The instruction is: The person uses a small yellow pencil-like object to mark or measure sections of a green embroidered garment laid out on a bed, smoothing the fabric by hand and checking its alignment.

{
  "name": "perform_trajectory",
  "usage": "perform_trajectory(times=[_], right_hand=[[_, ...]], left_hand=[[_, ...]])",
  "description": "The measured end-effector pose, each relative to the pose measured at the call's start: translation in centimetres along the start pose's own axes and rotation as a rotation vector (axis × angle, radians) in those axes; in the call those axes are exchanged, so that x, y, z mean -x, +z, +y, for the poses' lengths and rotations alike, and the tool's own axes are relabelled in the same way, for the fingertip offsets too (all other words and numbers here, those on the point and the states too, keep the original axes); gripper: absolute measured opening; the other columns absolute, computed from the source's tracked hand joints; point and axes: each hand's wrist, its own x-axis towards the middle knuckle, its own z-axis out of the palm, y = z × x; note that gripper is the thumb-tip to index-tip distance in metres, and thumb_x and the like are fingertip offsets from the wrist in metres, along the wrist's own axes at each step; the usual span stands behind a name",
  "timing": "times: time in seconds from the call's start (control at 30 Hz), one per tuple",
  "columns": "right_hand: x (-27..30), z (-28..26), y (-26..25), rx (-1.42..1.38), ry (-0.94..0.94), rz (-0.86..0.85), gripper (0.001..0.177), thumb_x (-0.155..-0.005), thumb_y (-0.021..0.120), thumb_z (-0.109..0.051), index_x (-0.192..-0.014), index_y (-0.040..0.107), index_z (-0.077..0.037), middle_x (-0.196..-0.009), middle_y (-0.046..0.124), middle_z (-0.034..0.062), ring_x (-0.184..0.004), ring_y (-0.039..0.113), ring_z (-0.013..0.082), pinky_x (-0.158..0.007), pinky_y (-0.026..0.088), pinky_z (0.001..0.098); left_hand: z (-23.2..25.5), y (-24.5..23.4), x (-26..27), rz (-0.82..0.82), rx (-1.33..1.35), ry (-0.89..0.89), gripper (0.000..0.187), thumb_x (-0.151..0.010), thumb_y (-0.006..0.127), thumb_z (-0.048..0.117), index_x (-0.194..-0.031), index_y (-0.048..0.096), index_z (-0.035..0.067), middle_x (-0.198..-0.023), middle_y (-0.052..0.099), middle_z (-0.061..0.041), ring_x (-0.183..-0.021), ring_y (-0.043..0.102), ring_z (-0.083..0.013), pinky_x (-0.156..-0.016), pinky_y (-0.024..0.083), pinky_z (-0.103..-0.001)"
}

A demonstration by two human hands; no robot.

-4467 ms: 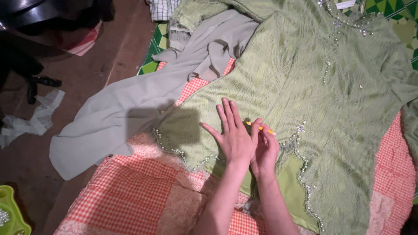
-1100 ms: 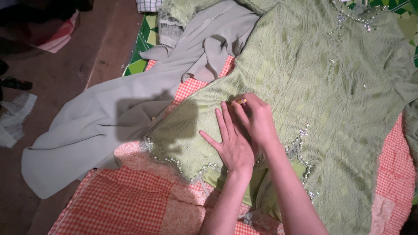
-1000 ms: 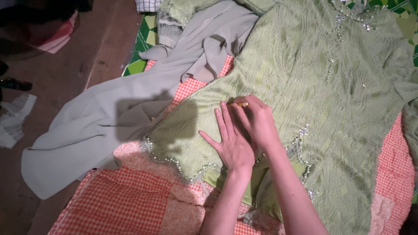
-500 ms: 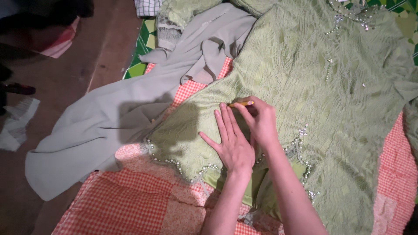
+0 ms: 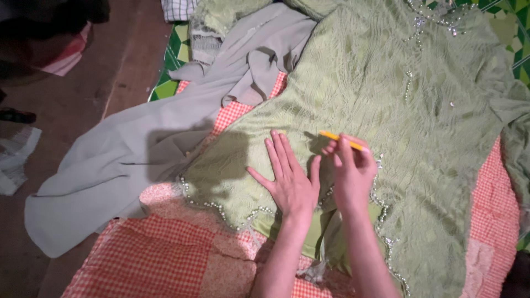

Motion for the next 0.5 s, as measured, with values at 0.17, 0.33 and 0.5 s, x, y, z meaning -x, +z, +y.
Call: perform_trajectory(times=[0.17,0.33,0.5], right_hand=[[3.5,-0.9,-3.7,-0.177,0.07,0.089,0.016,-0.102,0.064,-0.01,-0.114,0.066,0.0,-0.102,0.066,0.0098,-0.096,0.066,0.0186,-0.09,0.06,0.0403],[7.3,-0.9,-10.1,-0.335,0.145,0.171,0.019,-0.105,0.063,-0.011,-0.122,0.066,-0.002,-0.1,0.065,0.0081,-0.094,0.063,0.0168,-0.088,0.052,0.0362],[12.3,0.9,-17.9,-0.288,0.2,0.221,0.022,-0.107,0.062,-0.014,-0.126,0.064,-0.002,-0.096,0.062,0.0059,-0.092,0.061,0.0153,-0.088,0.053,0.0375]], left_hand=[[-0.2,-0.8,-0.4,-0.089,0.043,-0.022,0.083,-0.106,0.03,0.056,-0.163,0.011,-0.002,-0.173,0.001,-0.014,-0.159,0.001,-0.0235,-0.116,-0.015,-0.07],[0.0,-3.2,-0.6,-0.027,-0.02,0.0,0.077,-0.108,0.029,0.051,-0.162,0.012,-0.001,-0.173,-0.001,-0.017,-0.159,0.005,-0.0239,-0.115,-0.019,-0.07],[4.4,-2.2,0.7,-0.046,0.06,0.102,0.082,-0.106,0.031,0.058,-0.161,0.016,-0.001,-0.171,0.001,-0.018,-0.156,0.003,-0.0302,-0.113,-0.017,-0.071]])
